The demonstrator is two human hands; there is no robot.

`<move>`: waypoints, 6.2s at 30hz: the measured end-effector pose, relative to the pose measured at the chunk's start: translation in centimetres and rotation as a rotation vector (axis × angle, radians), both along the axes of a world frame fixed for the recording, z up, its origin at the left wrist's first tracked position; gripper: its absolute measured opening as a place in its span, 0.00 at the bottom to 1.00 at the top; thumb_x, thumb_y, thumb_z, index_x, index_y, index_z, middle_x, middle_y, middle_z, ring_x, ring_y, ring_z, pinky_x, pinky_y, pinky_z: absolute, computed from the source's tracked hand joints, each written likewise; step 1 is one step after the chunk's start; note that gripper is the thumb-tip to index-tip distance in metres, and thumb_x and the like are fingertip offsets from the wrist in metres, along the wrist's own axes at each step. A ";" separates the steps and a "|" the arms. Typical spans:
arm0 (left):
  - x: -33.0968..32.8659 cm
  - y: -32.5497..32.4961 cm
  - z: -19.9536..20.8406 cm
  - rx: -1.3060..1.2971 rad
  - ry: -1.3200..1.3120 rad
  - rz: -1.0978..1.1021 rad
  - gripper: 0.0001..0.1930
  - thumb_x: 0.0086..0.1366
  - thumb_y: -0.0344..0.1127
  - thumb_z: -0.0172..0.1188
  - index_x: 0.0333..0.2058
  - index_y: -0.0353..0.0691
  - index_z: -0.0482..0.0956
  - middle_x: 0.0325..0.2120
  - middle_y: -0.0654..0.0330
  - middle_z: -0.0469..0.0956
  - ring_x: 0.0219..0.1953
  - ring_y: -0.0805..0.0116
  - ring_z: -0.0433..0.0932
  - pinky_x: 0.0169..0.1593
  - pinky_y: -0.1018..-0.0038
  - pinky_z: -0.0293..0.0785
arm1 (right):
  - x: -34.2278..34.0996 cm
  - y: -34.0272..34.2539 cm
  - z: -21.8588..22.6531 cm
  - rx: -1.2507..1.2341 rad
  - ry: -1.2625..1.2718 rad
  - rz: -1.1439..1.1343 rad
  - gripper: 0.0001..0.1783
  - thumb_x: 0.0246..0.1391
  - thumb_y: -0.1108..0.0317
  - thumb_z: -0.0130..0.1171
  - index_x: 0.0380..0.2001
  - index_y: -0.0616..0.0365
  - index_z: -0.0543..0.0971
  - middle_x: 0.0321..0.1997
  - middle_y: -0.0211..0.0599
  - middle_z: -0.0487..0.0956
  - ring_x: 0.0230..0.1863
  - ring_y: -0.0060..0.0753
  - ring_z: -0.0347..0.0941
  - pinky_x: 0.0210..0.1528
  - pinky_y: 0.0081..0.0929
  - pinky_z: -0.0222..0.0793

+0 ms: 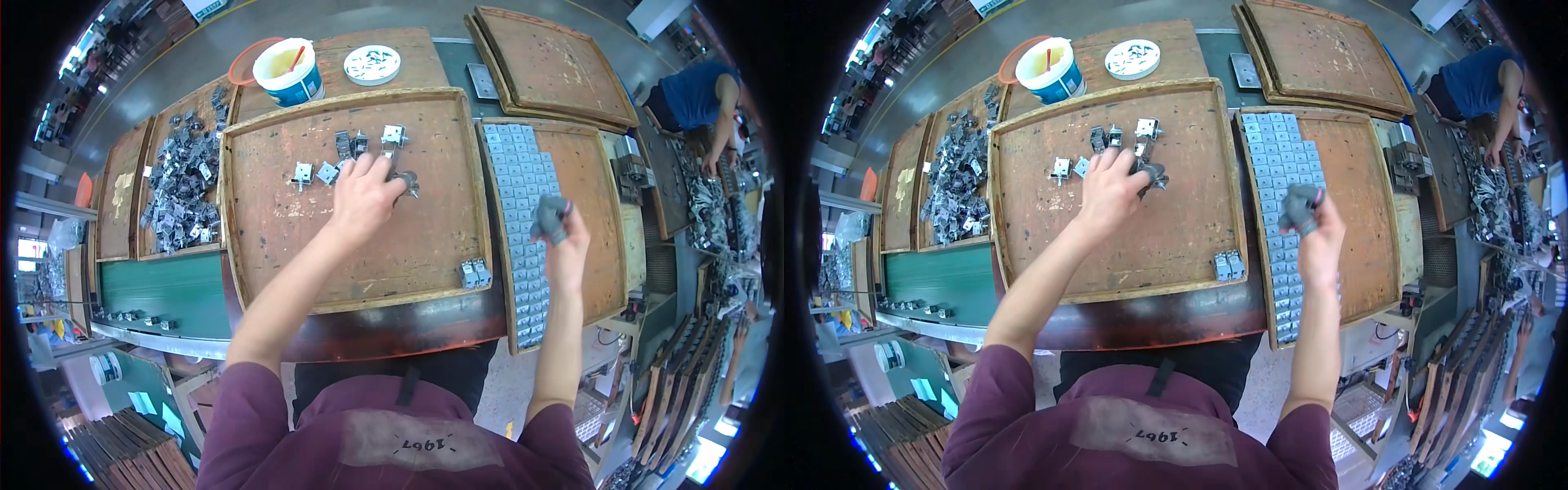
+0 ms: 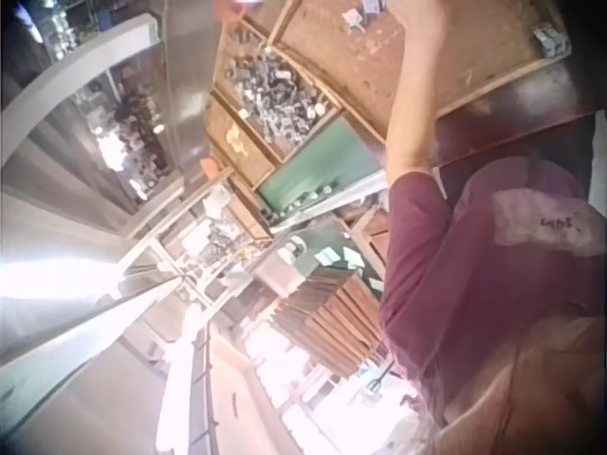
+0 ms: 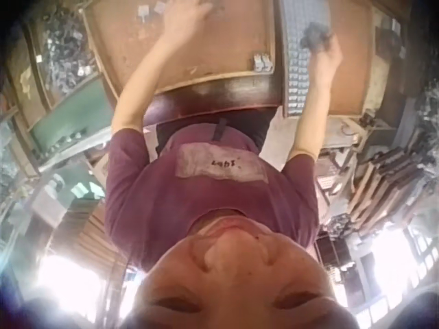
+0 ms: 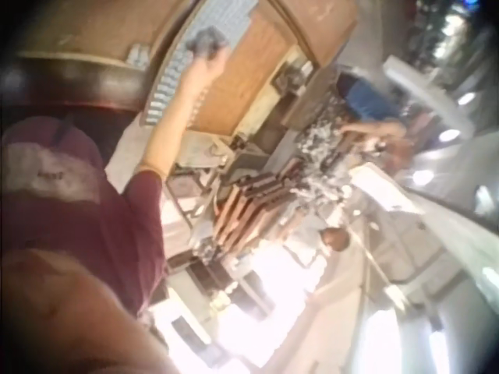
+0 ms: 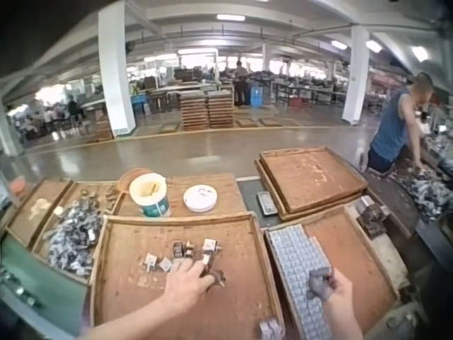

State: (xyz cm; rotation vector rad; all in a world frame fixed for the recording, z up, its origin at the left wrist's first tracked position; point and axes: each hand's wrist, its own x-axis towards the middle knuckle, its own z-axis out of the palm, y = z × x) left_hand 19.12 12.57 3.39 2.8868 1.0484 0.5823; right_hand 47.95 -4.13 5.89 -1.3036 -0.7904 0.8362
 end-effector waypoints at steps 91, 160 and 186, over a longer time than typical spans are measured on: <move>-0.8 -5.0 -1.7 -0.204 -0.164 0.116 0.26 0.49 0.27 0.62 0.50 0.40 0.75 0.47 0.49 0.69 0.51 0.49 0.71 0.52 0.58 0.69 | 16.6 10.9 -8.1 -0.181 -0.113 -0.311 0.18 0.57 0.68 0.66 0.49 0.60 0.75 0.35 0.37 0.80 0.34 0.28 0.77 0.31 0.25 0.70; 0.1 -12.4 -4.8 -1.053 -0.263 -0.004 0.28 0.51 0.23 0.65 0.54 0.36 0.75 0.45 0.50 0.63 0.49 0.53 0.69 0.55 0.68 0.69 | 6.1 1.0 -2.3 -0.540 -0.499 -0.028 0.12 0.60 0.64 0.62 0.39 0.62 0.83 0.30 0.30 0.82 0.30 0.25 0.75 0.35 0.26 0.70; -16.6 -15.9 -5.4 -0.267 -0.070 0.254 0.15 0.49 0.36 0.65 0.38 0.45 0.81 0.35 0.58 0.71 0.42 0.55 0.71 0.43 0.60 0.67 | 8.6 4.0 -5.1 -0.037 0.175 -0.133 0.20 0.68 0.69 0.49 0.61 0.61 0.69 0.55 0.41 0.76 0.51 0.37 0.76 0.52 0.37 0.75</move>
